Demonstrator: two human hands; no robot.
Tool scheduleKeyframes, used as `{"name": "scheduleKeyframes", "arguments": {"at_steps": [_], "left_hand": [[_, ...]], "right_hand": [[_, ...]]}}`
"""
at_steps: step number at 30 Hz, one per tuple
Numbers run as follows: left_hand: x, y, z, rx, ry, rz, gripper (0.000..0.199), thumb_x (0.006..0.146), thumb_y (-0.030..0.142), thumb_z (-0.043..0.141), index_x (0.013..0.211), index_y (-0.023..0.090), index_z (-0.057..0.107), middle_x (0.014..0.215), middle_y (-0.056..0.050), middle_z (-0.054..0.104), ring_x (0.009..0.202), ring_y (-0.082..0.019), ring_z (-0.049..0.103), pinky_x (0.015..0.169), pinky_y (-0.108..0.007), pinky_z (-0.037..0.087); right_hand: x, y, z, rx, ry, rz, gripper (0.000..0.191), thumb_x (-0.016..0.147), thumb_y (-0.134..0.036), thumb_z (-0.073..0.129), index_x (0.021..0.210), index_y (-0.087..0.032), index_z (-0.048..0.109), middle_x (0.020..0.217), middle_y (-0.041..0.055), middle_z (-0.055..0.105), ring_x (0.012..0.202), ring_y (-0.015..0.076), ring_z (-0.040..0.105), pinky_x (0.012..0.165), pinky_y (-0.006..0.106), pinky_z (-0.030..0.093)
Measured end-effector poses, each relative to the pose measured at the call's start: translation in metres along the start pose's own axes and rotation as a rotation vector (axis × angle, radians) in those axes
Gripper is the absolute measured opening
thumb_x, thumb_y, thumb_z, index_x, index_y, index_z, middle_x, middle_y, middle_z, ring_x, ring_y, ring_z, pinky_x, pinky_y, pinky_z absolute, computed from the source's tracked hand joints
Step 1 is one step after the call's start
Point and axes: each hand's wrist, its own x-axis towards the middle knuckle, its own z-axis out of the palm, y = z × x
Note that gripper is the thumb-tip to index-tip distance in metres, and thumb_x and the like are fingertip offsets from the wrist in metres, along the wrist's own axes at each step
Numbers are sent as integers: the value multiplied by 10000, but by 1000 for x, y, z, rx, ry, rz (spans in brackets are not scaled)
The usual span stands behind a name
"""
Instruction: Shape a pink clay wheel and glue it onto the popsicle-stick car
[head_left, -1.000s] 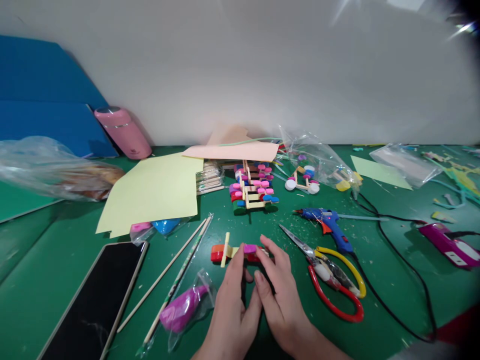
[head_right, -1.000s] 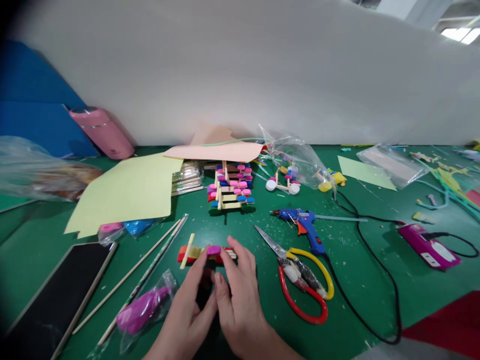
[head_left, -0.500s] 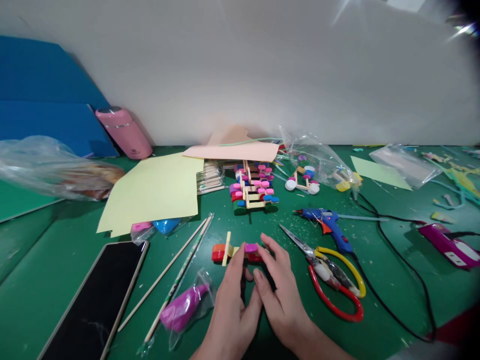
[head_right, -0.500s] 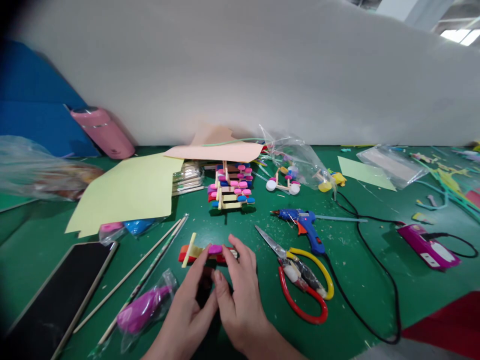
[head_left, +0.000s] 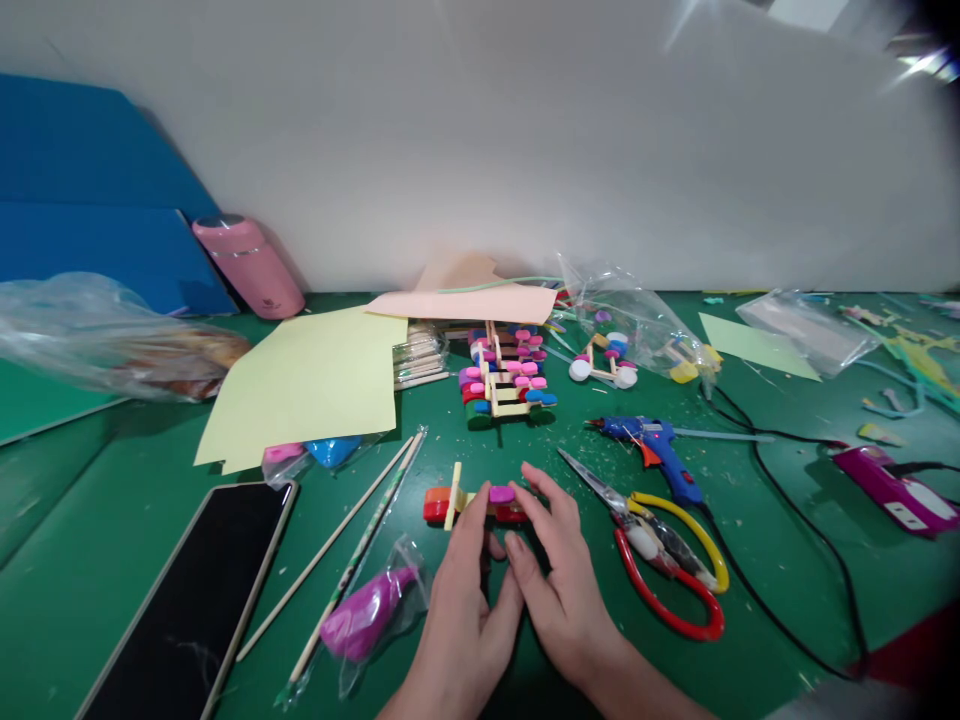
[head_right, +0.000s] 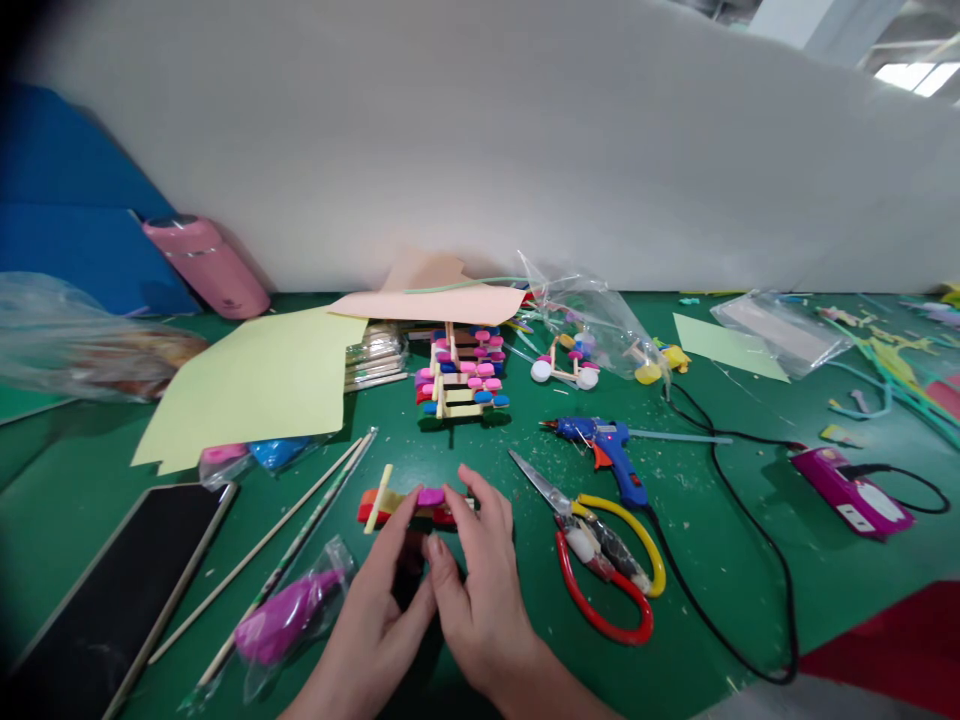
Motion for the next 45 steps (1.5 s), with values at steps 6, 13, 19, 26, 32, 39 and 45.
{"name": "scheduleKeyframes", "arguments": {"at_steps": [6, 13, 19, 26, 32, 39, 45], "left_hand": [[1, 2, -1, 20, 5, 34, 490, 828, 251, 414, 1298, 151, 318, 1312, -170, 444, 1209, -262, 416, 952, -448, 392], [1, 2, 0, 10, -2, 10, 492, 832, 261, 403, 1297, 127, 310, 1318, -185, 429, 1210, -261, 413, 959, -443, 382], [2, 1, 1, -19, 3, -22, 513, 825, 277, 425, 1305, 147, 299, 1324, -160, 421, 1213, -251, 405, 972, -436, 365], [-4, -1, 2, 9, 40, 63, 505, 808, 222, 446, 1293, 188, 308, 1143, -125, 535, 866, -197, 592, 810, -389, 484], [-6, -4, 3, 70, 42, 153, 525, 821, 186, 429, 1311, 243, 248, 1254, -122, 457, 1007, -216, 545, 840, -383, 477], [-5, -2, 2, 82, 28, 145, 504, 822, 193, 432, 1300, 225, 275, 1276, -134, 456, 1113, -253, 493, 851, -393, 478], [-4, -3, 3, 72, 40, 155, 509, 817, 194, 439, 1302, 225, 288, 1267, -131, 470, 1097, -249, 509, 847, -390, 482]], "right_hand": [[0, 0, 1, -7, 3, 3, 389, 867, -218, 423, 1256, -230, 412, 1359, 88, 331, 1248, 256, 316, 985, 456, 358], [1, 2, 2, 1, 4, 21, 376, 867, -230, 429, 1243, -224, 423, 1355, 86, 333, 1249, 244, 316, 995, 440, 349], [2, 2, 1, -19, 24, 4, 362, 863, -239, 437, 1225, -232, 446, 1344, 91, 358, 1230, 260, 346, 960, 450, 384], [-1, 3, -1, -25, 68, 29, 306, 869, -241, 425, 1162, -228, 513, 1326, 89, 381, 1212, 261, 368, 950, 459, 388], [-2, 1, 0, -9, 56, 14, 305, 868, -214, 430, 1163, -216, 509, 1322, 94, 380, 1209, 245, 366, 952, 439, 390], [-2, 0, 0, -3, 45, 13, 306, 869, -209, 422, 1162, -213, 511, 1324, 98, 384, 1217, 250, 361, 957, 447, 385], [-2, 2, 2, -4, 65, -11, 318, 864, -211, 430, 1172, -225, 506, 1311, 97, 406, 1203, 253, 386, 937, 448, 405]]}}
